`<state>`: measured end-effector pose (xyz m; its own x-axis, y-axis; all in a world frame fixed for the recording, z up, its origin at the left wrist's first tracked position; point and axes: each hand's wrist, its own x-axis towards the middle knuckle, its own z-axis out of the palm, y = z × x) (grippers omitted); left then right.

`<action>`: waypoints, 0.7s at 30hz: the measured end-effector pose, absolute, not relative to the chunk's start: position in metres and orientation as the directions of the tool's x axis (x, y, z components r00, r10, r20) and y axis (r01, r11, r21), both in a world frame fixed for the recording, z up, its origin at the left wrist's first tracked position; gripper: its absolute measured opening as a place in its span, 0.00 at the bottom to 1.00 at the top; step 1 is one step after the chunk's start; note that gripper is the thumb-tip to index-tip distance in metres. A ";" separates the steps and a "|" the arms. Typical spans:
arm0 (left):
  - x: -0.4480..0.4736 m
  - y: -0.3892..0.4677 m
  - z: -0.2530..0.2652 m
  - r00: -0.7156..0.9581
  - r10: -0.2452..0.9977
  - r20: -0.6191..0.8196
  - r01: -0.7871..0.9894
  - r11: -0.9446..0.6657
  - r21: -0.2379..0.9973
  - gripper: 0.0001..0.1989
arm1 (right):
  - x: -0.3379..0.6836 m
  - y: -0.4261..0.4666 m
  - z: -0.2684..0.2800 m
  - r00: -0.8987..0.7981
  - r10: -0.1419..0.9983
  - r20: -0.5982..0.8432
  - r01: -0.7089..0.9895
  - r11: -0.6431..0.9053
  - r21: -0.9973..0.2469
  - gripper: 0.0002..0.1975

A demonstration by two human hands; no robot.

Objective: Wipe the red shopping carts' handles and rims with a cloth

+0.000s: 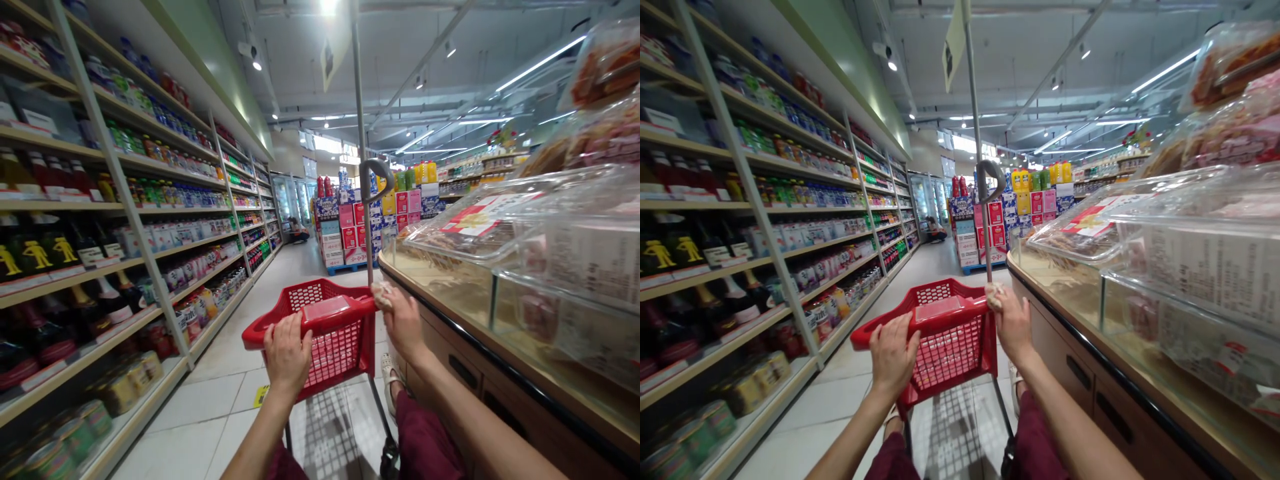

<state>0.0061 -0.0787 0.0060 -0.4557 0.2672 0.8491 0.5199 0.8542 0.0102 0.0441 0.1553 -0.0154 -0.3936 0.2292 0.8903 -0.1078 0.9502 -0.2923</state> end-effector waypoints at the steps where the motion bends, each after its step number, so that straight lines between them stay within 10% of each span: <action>1: 0.006 -0.079 0.006 -0.454 0.263 0.851 0.520 0.854 0.014 0.17 | 0.042 0.160 -0.015 -0.381 0.301 0.874 -0.066 0.934 -0.350 0.15; 9: 0.006 -0.083 0.008 -0.455 0.256 0.853 0.546 0.837 0.040 0.16 | 0.032 0.114 -0.003 -0.435 -0.018 0.900 -0.370 0.915 -0.161 0.17; 14: 0.006 -0.085 0.009 -0.454 0.258 0.853 0.568 0.822 0.054 0.16 | 0.031 0.134 0.007 -0.438 0.299 0.848 -0.126 0.914 -0.387 0.16; 21: 0.007 -0.089 0.010 -0.474 0.276 0.836 0.577 0.815 0.058 0.16 | 0.038 0.091 0.005 -0.435 -0.061 0.899 -0.385 0.914 -0.125 0.15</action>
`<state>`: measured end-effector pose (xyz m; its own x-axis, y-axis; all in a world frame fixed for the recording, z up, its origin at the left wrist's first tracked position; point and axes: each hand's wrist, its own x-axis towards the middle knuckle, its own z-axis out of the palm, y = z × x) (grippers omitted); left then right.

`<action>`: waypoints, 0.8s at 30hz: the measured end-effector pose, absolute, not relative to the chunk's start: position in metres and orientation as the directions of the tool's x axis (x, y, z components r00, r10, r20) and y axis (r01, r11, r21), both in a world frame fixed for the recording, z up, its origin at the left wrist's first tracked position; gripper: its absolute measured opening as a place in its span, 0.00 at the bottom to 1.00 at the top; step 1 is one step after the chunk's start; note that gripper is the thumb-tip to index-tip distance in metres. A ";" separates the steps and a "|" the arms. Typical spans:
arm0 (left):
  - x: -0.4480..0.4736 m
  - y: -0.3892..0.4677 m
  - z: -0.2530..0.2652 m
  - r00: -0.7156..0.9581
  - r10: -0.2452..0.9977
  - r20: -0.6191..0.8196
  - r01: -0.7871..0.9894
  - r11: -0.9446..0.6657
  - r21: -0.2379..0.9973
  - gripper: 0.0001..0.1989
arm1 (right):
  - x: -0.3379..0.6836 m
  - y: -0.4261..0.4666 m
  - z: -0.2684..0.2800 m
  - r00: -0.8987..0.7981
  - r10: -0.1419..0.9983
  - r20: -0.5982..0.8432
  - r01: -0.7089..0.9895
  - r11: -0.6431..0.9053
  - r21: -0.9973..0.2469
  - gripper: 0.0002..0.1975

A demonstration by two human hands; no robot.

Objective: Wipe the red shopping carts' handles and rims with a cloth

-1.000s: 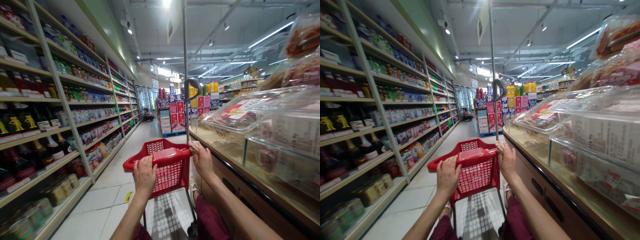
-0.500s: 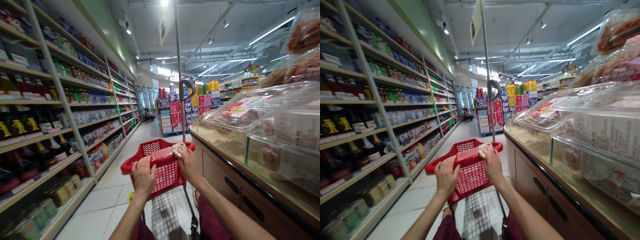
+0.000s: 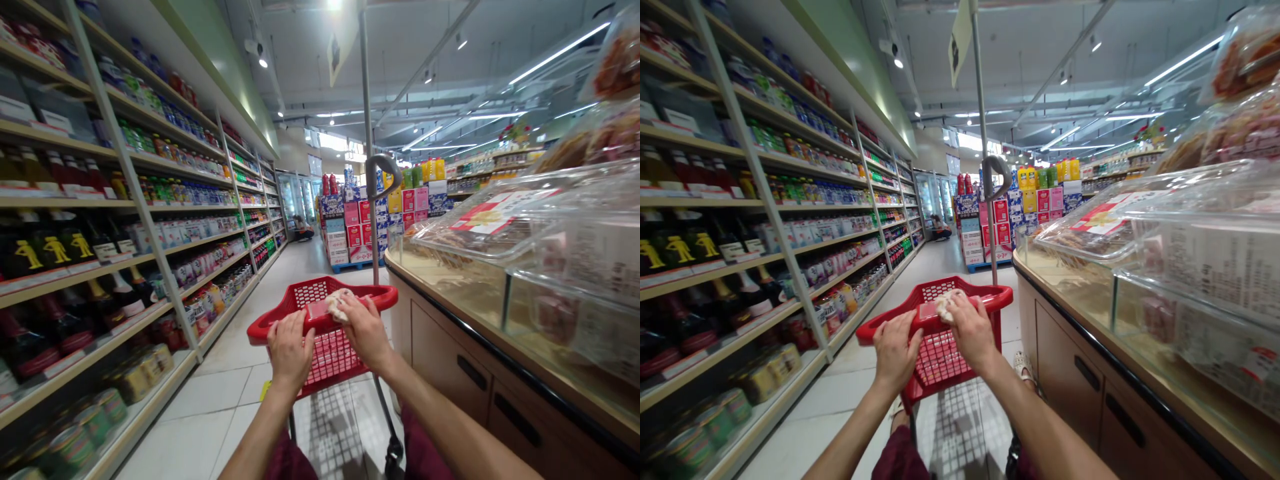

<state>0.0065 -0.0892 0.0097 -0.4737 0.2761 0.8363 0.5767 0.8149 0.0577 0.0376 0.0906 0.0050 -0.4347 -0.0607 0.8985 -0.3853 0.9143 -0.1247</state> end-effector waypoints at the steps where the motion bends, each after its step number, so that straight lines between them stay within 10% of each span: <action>1: 0.007 -0.090 0.010 -0.476 0.278 0.835 0.579 0.813 0.059 0.16 | 0.037 0.099 0.005 -0.443 -0.009 0.896 -0.343 0.925 -0.160 0.15; 5: 0.006 -0.090 0.008 -0.466 0.273 0.841 0.585 0.809 0.061 0.16 | 0.034 0.137 0.004 -0.417 0.294 0.860 -0.111 0.923 -0.369 0.16; 14: 0.006 -0.092 0.011 -0.470 0.292 0.833 0.595 0.802 0.054 0.16 | 0.046 0.073 0.007 -0.508 -0.168 0.845 -0.390 0.919 -0.052 0.21; 21: 0.006 -0.090 0.009 -0.473 0.269 0.839 0.600 0.796 0.083 0.16 | 0.044 0.134 0.002 -0.473 0.155 0.867 -0.198 0.941 -0.276 0.19; 24: 0.006 -0.088 0.009 -0.479 0.264 0.837 0.596 0.798 0.090 0.16 | 0.043 0.102 0.002 -0.454 0.092 0.886 -0.271 0.933 -0.236 0.19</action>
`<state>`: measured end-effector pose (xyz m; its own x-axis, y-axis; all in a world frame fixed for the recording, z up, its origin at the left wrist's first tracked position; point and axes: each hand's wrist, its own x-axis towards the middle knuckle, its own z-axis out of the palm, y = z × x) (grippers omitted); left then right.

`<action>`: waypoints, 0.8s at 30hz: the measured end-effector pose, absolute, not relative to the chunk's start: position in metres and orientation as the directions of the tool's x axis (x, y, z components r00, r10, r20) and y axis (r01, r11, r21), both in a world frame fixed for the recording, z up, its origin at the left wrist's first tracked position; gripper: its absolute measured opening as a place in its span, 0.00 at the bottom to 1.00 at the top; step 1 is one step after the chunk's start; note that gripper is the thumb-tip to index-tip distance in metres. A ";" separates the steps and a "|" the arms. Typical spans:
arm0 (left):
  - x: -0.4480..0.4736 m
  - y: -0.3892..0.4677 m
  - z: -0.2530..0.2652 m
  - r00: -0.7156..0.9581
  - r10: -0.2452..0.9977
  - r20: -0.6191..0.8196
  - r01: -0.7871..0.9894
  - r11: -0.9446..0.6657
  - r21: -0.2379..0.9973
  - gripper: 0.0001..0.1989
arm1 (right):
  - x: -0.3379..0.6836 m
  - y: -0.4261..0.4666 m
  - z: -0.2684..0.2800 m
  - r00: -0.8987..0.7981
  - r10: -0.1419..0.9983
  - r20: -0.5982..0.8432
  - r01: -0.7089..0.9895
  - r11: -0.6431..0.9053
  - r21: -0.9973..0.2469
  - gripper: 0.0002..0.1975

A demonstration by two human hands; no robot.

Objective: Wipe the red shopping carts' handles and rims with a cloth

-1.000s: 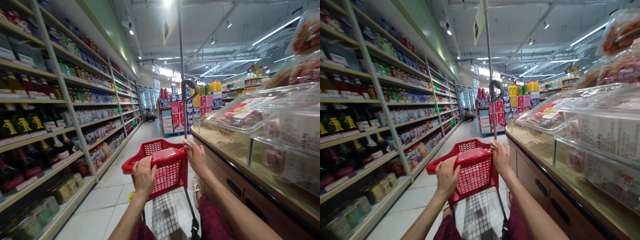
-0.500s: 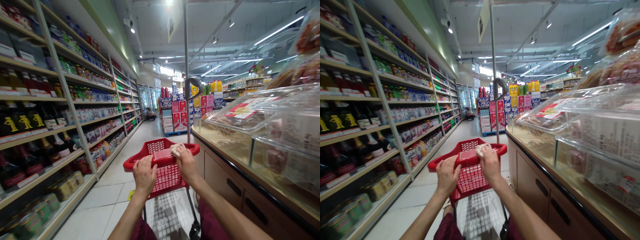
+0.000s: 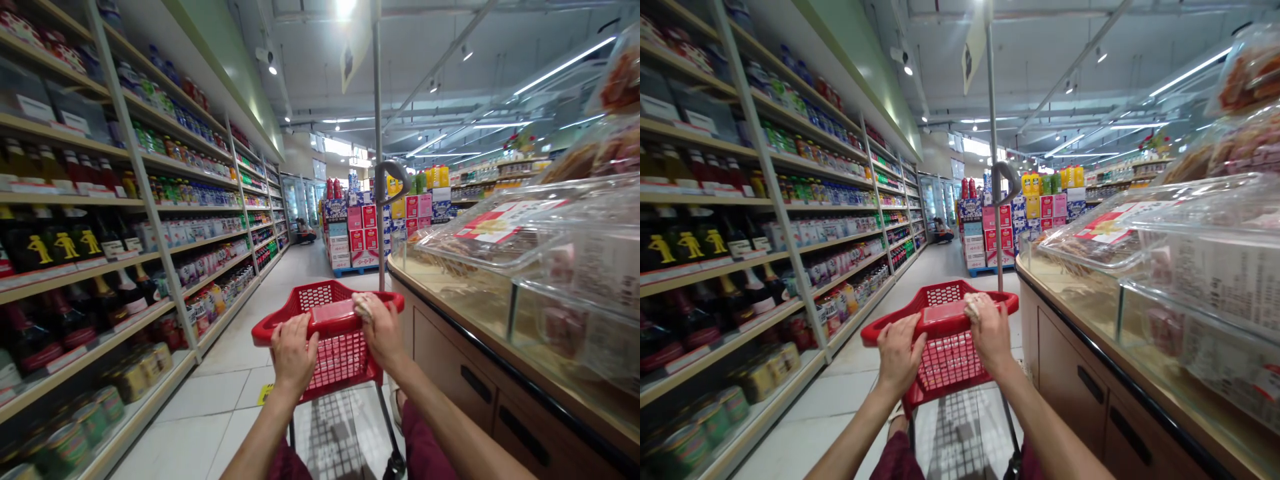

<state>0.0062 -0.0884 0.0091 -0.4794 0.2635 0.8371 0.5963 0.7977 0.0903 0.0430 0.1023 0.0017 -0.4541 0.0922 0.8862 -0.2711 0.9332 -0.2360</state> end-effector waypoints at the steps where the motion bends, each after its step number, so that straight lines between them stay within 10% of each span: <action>1: 0.006 -0.089 0.009 -0.482 0.265 0.835 0.596 0.798 0.091 0.16 | 0.043 0.090 0.003 -0.453 0.012 0.892 -0.328 0.928 -0.179 0.19; 4: 0.006 -0.091 0.010 -0.490 0.273 0.828 0.600 0.794 0.093 0.16 | 0.043 0.084 0.006 -0.461 -0.108 0.881 -0.390 0.916 -0.092 0.18; 10: 0.007 -0.090 0.009 -0.494 0.267 0.828 0.605 0.789 0.106 0.17 | 0.040 0.140 0.007 -0.448 0.297 0.843 -0.045 0.935 -0.353 0.18; 17: 0.006 -0.092 0.010 -0.487 0.277 0.828 0.600 0.795 0.087 0.16 | 0.041 0.095 0.006 -0.487 -0.065 0.871 -0.323 0.940 -0.110 0.17; 22: 0.006 -0.091 0.009 -0.480 0.274 0.834 0.599 0.796 0.083 0.16 | 0.041 0.144 0.005 -0.472 0.307 0.827 -0.043 0.928 -0.369 0.18; 24: 0.006 -0.089 0.009 -0.479 0.267 0.836 0.596 0.798 0.086 0.16 | 0.042 0.140 0.004 -0.481 0.296 0.825 -0.068 0.926 -0.372 0.18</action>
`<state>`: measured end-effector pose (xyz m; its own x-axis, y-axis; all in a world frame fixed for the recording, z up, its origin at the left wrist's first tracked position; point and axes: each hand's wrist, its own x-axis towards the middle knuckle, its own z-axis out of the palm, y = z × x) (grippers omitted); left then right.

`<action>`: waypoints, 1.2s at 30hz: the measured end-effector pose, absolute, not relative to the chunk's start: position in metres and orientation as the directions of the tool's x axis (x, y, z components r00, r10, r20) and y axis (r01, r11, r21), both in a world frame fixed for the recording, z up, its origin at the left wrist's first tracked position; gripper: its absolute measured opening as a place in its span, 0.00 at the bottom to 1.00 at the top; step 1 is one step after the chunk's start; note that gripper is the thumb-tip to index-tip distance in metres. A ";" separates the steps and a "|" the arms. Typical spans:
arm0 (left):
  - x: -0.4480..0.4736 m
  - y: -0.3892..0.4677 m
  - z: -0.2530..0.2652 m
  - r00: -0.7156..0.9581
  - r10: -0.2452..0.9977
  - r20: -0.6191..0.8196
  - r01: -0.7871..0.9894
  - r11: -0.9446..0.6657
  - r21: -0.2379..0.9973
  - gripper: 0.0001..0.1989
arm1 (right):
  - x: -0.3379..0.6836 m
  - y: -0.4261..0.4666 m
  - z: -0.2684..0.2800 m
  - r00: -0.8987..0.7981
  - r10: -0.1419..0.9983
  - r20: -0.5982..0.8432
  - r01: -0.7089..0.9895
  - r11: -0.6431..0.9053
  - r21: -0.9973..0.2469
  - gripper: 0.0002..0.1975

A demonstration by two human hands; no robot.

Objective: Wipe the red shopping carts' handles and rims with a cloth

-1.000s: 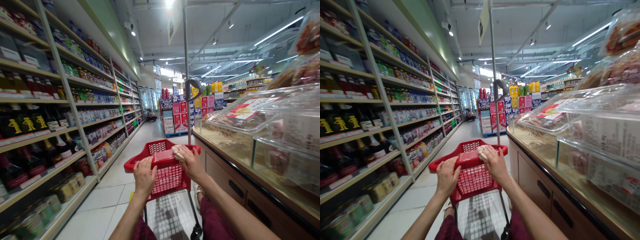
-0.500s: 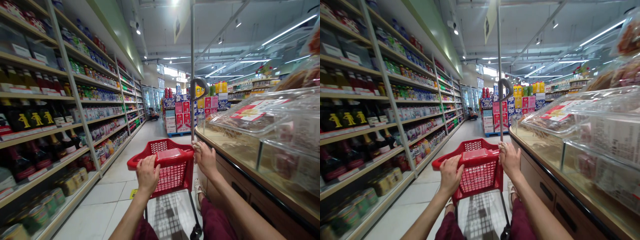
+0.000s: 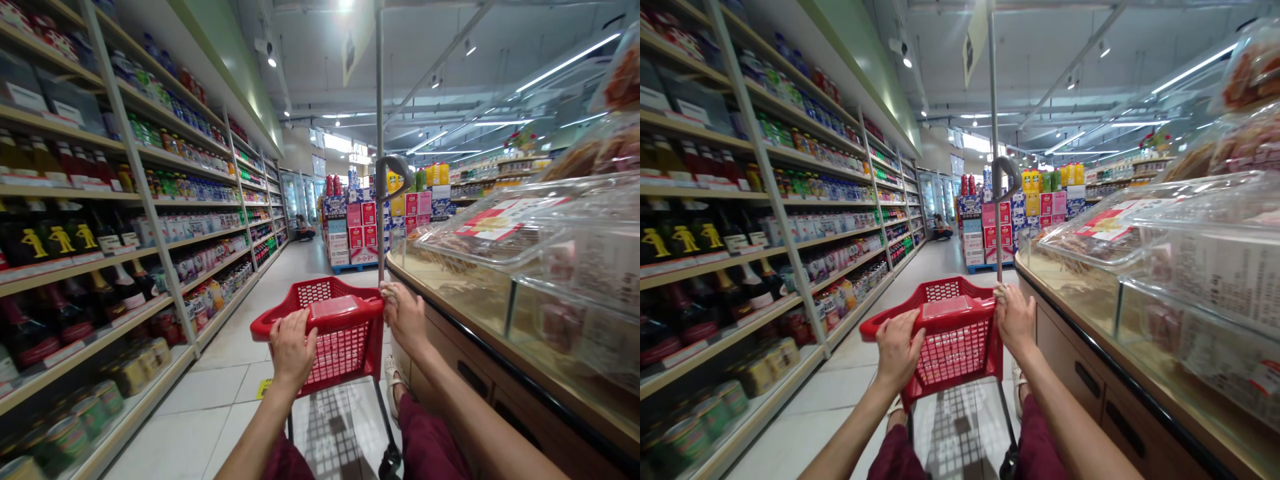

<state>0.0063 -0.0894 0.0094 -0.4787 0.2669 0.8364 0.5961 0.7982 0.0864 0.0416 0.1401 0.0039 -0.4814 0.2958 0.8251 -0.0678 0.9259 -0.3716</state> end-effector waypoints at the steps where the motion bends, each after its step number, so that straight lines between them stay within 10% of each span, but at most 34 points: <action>1: 0.007 -0.089 0.010 -0.479 0.266 0.837 0.595 0.799 0.087 0.16 | 0.042 0.133 0.003 -0.498 0.225 0.838 -0.129 0.936 -0.328 0.18; 5: 0.007 -0.090 0.010 -0.477 0.275 0.835 0.598 0.797 0.079 0.16 | 0.043 0.115 0.003 -0.502 -0.029 0.864 -0.314 0.937 -0.151 0.17; 11: 0.005 -0.090 0.009 -0.462 0.272 0.844 0.602 0.795 0.074 0.16 | 0.040 0.141 0.007 -0.479 0.316 0.819 -0.064 0.918 -0.392 0.16; 17: 0.004 -0.090 0.009 -0.465 0.273 0.842 0.611 0.787 0.082 0.16 | 0.040 0.110 0.007 -0.500 -0.014 0.866 -0.304 0.939 -0.161 0.17; 23: 0.006 -0.089 0.009 -0.467 0.266 0.843 0.612 0.786 0.091 0.16 | 0.029 0.161 0.013 -0.448 0.393 0.803 0.012 0.901 -0.434 0.16; 32: 0.005 -0.095 0.011 -0.471 0.290 0.833 0.615 0.785 0.074 0.16 | 0.037 0.113 0.003 -0.520 -0.093 0.849 -0.382 0.914 -0.134 0.21; 36: 0.005 -0.095 0.010 -0.468 0.280 0.838 0.622 0.778 0.087 0.16 | 0.034 0.157 0.009 -0.511 0.251 0.822 -0.127 0.924 -0.362 0.17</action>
<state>0.0047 -0.0946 0.0101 -0.4679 0.2801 0.8382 0.6218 0.7783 0.0870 0.0341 0.1572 0.0088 -0.5110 0.2514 0.8220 -0.1272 0.9236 -0.3615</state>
